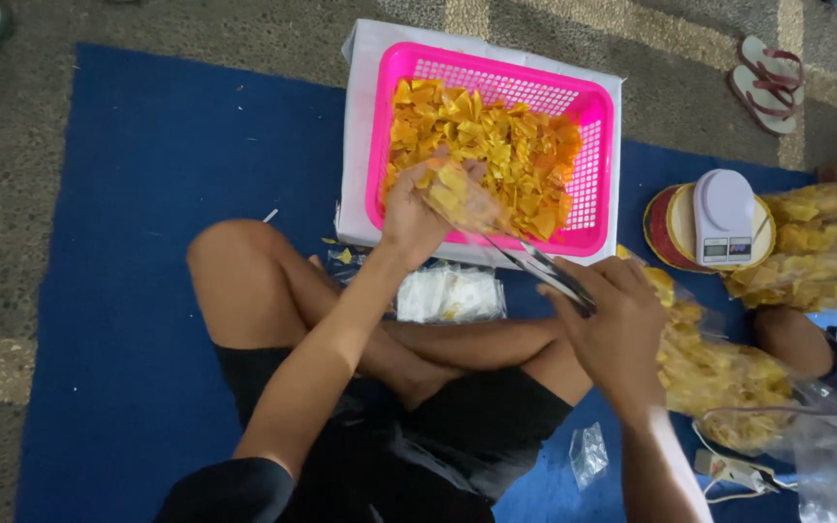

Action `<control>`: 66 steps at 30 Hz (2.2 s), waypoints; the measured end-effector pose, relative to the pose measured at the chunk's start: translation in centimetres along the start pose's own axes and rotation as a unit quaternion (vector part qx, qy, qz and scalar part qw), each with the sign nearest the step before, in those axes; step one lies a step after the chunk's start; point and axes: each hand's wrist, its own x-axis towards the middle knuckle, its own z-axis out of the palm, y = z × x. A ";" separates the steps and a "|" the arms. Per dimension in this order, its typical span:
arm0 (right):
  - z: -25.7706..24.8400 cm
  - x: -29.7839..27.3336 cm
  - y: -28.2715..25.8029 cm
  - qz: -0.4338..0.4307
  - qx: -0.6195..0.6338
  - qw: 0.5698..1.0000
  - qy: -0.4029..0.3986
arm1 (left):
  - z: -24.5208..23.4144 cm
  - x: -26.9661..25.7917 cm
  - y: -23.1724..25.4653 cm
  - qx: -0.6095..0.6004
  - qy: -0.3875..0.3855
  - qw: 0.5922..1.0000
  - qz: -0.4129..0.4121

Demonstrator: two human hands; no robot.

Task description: Packaging snacks into small plastic bags using hands and tongs

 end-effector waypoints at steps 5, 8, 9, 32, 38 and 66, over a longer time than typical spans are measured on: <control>1.0 0.9 -1.6 -0.032 -0.046 0.998 0.020 | 0.9 -0.6 -0.1 0.004 -0.012 1.000 0.014; 2.3 1.0 -1.3 -0.040 -0.062 0.997 0.033 | 0.5 -0.1 -0.2 0.003 -0.008 1.000 0.008; 2.9 1.0 -1.2 -0.045 -0.068 0.996 0.040 | 0.1 0.2 -0.2 0.000 -0.008 1.000 0.004; -2.3 -0.1 0.3 0.088 0.062 0.993 0.039 | 1.4 -0.6 0.5 -0.019 0.034 0.999 0.015; -1.6 0.6 4.2 0.129 0.072 0.988 0.037 | 2.0 -0.8 0.5 -0.030 0.043 0.999 0.013; 7.5 4.0 10.5 0.176 0.006 0.979 -0.104 | 2.1 -0.8 0.5 -0.017 0.031 0.999 -0.003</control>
